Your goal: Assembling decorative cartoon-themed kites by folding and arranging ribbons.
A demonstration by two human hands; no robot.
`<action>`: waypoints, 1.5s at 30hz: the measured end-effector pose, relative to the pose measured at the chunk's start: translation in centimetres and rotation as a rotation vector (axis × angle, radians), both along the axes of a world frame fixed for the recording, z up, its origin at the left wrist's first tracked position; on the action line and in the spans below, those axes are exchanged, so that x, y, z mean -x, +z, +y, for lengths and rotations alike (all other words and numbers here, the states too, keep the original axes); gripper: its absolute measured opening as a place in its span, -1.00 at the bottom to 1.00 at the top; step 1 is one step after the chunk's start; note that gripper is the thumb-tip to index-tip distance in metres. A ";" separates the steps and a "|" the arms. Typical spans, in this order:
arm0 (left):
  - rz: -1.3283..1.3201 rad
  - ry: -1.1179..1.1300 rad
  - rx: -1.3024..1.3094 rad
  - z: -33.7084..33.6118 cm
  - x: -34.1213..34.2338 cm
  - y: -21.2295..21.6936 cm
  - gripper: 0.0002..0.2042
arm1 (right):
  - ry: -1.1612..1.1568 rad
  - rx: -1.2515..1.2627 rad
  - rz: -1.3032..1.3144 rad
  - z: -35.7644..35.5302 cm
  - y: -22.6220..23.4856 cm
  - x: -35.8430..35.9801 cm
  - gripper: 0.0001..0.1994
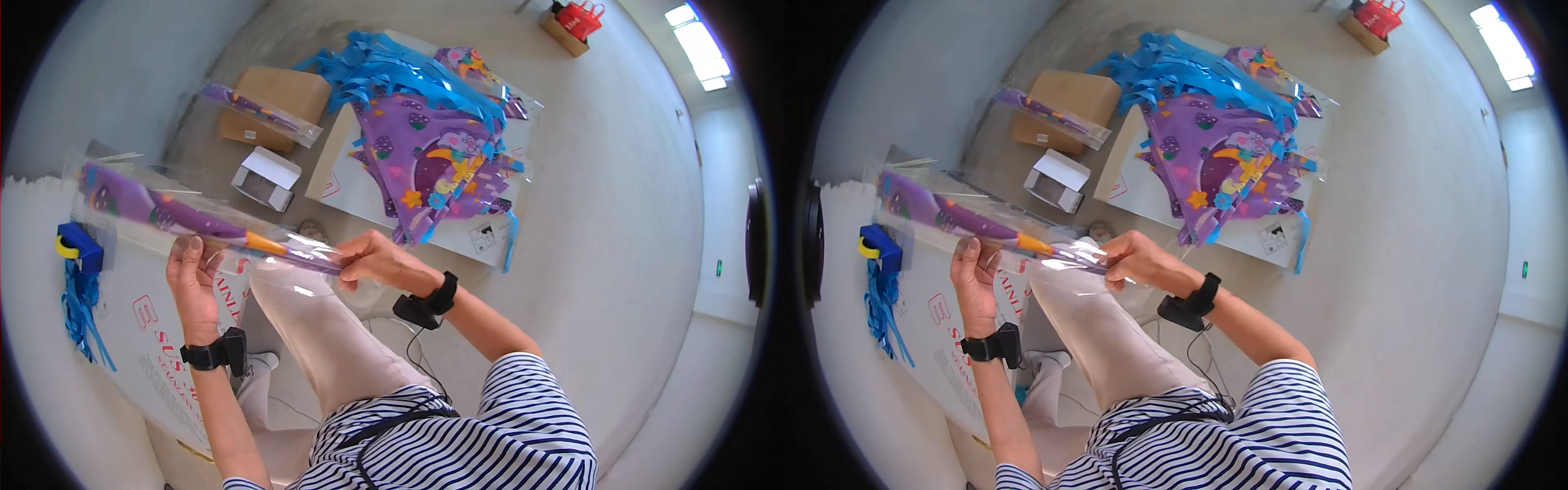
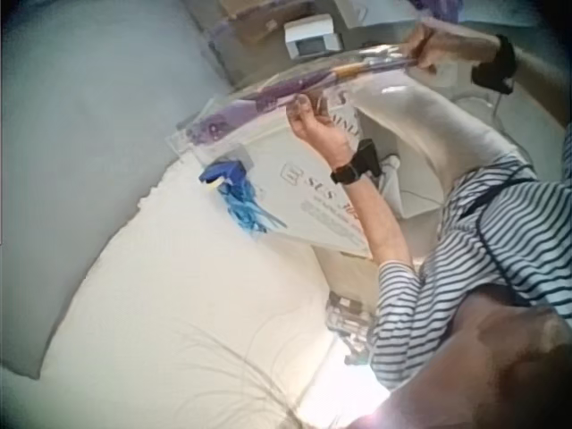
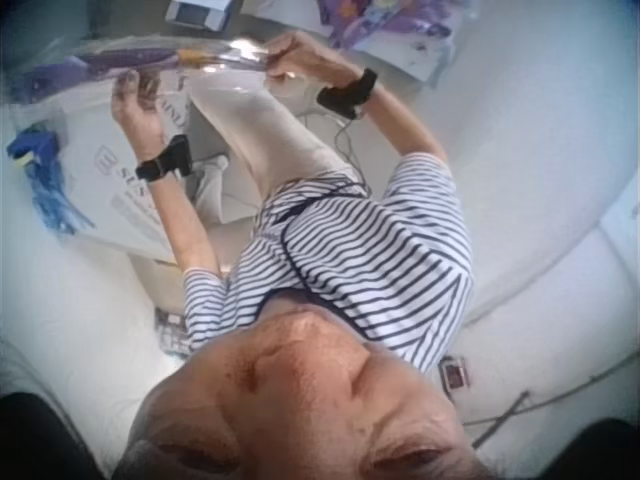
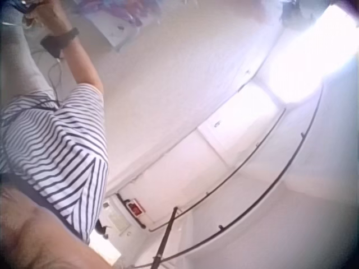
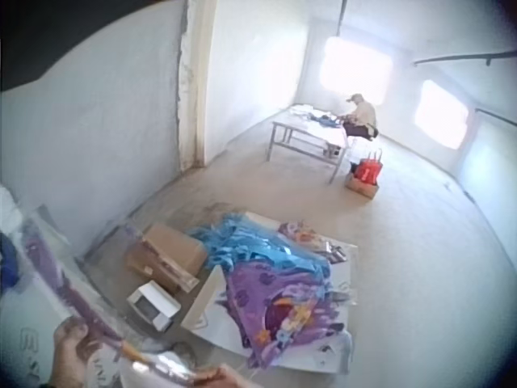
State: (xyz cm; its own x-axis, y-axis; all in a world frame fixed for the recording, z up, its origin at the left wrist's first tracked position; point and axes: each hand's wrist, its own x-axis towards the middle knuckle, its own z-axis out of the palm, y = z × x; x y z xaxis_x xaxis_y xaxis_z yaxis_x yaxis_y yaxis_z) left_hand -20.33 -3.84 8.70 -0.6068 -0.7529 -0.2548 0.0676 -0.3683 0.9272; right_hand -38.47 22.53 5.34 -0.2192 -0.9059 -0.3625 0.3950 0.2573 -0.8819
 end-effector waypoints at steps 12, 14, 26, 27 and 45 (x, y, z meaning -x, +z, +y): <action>-0.768 -0.304 1.334 -1.5 -9.1 -8.0 -0.84 | -0.366 -0.183 -0.059 -0.5 -11.7 7.2 -0.70; -0.797 -0.301 1.221 -0.8 -9.4 -8.6 -0.81 | -0.407 -0.209 -0.079 -1.9 -14.2 9.3 -0.69; -0.758 -0.243 1.342 -0.4 -9.6 -10.2 -0.76 | -0.340 -0.315 0.085 -19.6 -27.1 20.9 -0.63; -0.769 -0.241 1.347 -0.5 -10.1 -10.3 -0.76 | -0.323 -0.313 0.099 -21.9 -27.9 20.9 -0.64; -0.724 -0.365 1.235 -1.0 -10.2 -10.6 -0.71 | 0.035 -0.324 1.257 -32.1 -38.1 29.2 -0.79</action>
State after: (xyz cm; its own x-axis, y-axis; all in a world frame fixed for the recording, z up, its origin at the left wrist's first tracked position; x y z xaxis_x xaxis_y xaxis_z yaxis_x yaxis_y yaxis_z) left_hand -10.15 -4.89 -1.90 -0.8293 -0.5505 0.0959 -0.4573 0.7672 0.4497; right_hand -67.64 -9.59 -32.74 -0.5450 -0.8283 -0.1298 -0.6637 0.5208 -0.5369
